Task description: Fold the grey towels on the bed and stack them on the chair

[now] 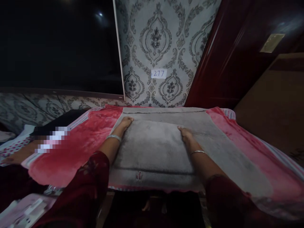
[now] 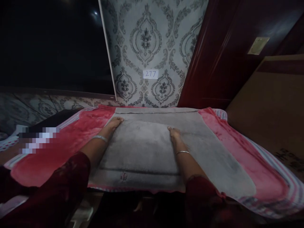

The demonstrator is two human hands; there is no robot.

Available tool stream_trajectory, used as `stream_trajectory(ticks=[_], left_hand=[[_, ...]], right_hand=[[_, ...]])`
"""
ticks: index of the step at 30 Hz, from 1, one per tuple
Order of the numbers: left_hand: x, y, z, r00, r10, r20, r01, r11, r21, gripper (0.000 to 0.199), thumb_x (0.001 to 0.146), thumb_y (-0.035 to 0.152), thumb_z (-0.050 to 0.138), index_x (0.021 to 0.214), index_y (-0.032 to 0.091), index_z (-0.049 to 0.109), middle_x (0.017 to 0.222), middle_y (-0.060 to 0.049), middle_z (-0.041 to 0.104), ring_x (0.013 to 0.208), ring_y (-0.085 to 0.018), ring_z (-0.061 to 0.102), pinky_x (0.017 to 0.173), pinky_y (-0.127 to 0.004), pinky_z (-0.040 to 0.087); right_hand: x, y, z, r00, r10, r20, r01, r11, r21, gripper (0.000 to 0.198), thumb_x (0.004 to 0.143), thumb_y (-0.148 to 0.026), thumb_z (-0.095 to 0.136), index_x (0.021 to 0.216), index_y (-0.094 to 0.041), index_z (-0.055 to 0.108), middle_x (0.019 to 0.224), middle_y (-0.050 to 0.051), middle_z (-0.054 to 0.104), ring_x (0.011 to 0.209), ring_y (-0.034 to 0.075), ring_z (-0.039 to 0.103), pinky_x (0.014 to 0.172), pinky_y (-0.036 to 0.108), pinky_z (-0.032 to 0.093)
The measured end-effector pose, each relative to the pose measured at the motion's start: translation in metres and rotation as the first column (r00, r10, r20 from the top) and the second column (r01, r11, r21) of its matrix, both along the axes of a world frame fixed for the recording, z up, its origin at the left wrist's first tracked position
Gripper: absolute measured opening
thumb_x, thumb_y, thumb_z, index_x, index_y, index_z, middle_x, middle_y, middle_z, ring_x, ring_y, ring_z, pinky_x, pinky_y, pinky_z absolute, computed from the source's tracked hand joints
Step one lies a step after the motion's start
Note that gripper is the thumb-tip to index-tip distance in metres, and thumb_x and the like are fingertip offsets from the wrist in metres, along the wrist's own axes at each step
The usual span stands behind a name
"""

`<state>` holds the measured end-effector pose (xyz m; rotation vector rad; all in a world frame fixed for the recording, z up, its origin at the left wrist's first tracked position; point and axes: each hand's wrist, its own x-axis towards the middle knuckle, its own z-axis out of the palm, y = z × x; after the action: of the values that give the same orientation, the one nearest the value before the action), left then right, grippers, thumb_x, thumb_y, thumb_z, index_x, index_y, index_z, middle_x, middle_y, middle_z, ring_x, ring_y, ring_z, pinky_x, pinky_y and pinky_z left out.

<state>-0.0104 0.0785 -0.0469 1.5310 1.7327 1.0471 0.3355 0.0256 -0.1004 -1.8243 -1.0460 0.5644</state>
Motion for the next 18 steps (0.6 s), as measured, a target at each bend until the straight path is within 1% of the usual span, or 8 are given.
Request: stream_trajectory(ticks=[3, 5, 7, 10, 13, 15, 16, 18], left_hand=[[0.007, 0.013, -0.016, 0.995, 0.076, -0.060, -0.076, 0.997, -0.003, 0.008, 0.072, 0.023, 0.069, 0.071, 0.015, 0.068, 0.066, -0.003, 0.066, 0.072, -0.019, 0.063, 0.070, -0.028, 0.047], [0.007, 0.016, -0.022, 0.988, 0.095, -0.123, -0.098, 0.995, -0.012, 0.008, 0.075, 0.020, 0.065, 0.075, 0.015, 0.071, 0.070, -0.005, 0.069, 0.078, -0.020, 0.066, 0.072, -0.027, 0.047], [0.005, 0.017, -0.026, 0.974, 0.101, -0.202, -0.107, 0.994, -0.019, 0.014, 0.080, 0.018, 0.060, 0.082, 0.014, 0.073, 0.078, -0.008, 0.073, 0.086, -0.021, 0.068, 0.074, -0.026, 0.047], [0.004, 0.014, -0.026, 0.937, 0.087, -0.337, -0.100, 0.995, -0.020, 0.023, 0.086, 0.017, 0.054, 0.095, 0.012, 0.075, 0.097, -0.014, 0.076, 0.099, -0.024, 0.069, 0.083, -0.028, 0.049], [0.011, 0.011, -0.018, 0.881, 0.057, -0.469, -0.067, 0.998, -0.004, 0.030, 0.088, 0.018, 0.053, 0.109, 0.010, 0.074, 0.119, -0.021, 0.070, 0.114, -0.030, 0.065, 0.094, -0.035, 0.049], [0.022, 0.006, -0.012, 0.842, 0.016, -0.539, -0.004, 1.000, 0.023, 0.036, 0.089, 0.021, 0.054, 0.120, 0.012, 0.070, 0.133, -0.021, 0.064, 0.126, -0.031, 0.059, 0.104, -0.039, 0.044], [0.029, 0.003, -0.010, 0.827, -0.012, -0.562, 0.040, 0.998, 0.038, 0.038, 0.090, 0.024, 0.054, 0.125, 0.014, 0.068, 0.138, -0.019, 0.061, 0.132, -0.030, 0.054, 0.110, -0.040, 0.040], [0.044, -0.008, -0.014, 0.774, -0.083, -0.627, 0.154, 0.986, 0.059, 0.042, 0.094, 0.030, 0.051, 0.132, 0.017, 0.064, 0.146, -0.016, 0.056, 0.142, -0.030, 0.044, 0.119, -0.045, 0.030]], right_hand=[[0.001, 0.012, -0.011, 0.997, -0.054, 0.062, 0.058, 0.996, -0.068, 0.035, 0.083, -0.031, 0.065, 0.106, -0.007, 0.075, 0.088, 0.014, 0.074, 0.091, 0.028, 0.070, 0.079, 0.033, 0.055], [0.003, 0.017, -0.013, 0.992, -0.058, 0.109, 0.066, 0.995, -0.074, 0.039, 0.083, -0.029, 0.064, 0.113, -0.006, 0.073, 0.099, 0.017, 0.075, 0.101, 0.030, 0.069, 0.087, 0.034, 0.053], [0.004, 0.018, -0.016, 0.987, -0.045, 0.154, 0.057, 0.996, -0.074, 0.043, 0.084, -0.027, 0.062, 0.119, -0.004, 0.071, 0.109, 0.020, 0.073, 0.109, 0.031, 0.066, 0.094, 0.036, 0.051], [0.004, 0.015, -0.016, 0.975, -0.015, 0.222, 0.036, 0.995, -0.089, 0.045, 0.090, -0.024, 0.052, 0.125, 0.000, 0.067, 0.118, 0.024, 0.070, 0.114, 0.032, 0.064, 0.100, 0.040, 0.048], [-0.007, 0.011, -0.005, 0.952, 0.020, 0.305, 0.003, 0.997, -0.074, 0.048, 0.092, -0.022, 0.049, 0.134, -0.002, 0.062, 0.129, 0.025, 0.064, 0.125, 0.034, 0.057, 0.107, 0.046, 0.042], [-0.026, 0.009, 0.007, 0.886, 0.107, 0.451, -0.106, 0.994, -0.027, 0.049, 0.094, -0.024, 0.049, 0.140, -0.008, 0.059, 0.144, 0.022, 0.055, 0.136, 0.034, 0.047, 0.114, 0.049, 0.034], [-0.040, 0.008, 0.012, 0.820, 0.175, 0.545, -0.195, 0.981, -0.022, 0.050, 0.096, -0.026, 0.047, 0.142, -0.012, 0.057, 0.150, 0.020, 0.050, 0.140, 0.034, 0.041, 0.116, 0.050, 0.031], [-0.073, 0.005, 0.018, 0.632, 0.332, 0.700, -0.383, 0.919, -0.091, 0.050, 0.100, -0.029, 0.041, 0.147, -0.016, 0.052, 0.157, 0.016, 0.043, 0.144, 0.032, 0.036, 0.117, 0.054, 0.028]])
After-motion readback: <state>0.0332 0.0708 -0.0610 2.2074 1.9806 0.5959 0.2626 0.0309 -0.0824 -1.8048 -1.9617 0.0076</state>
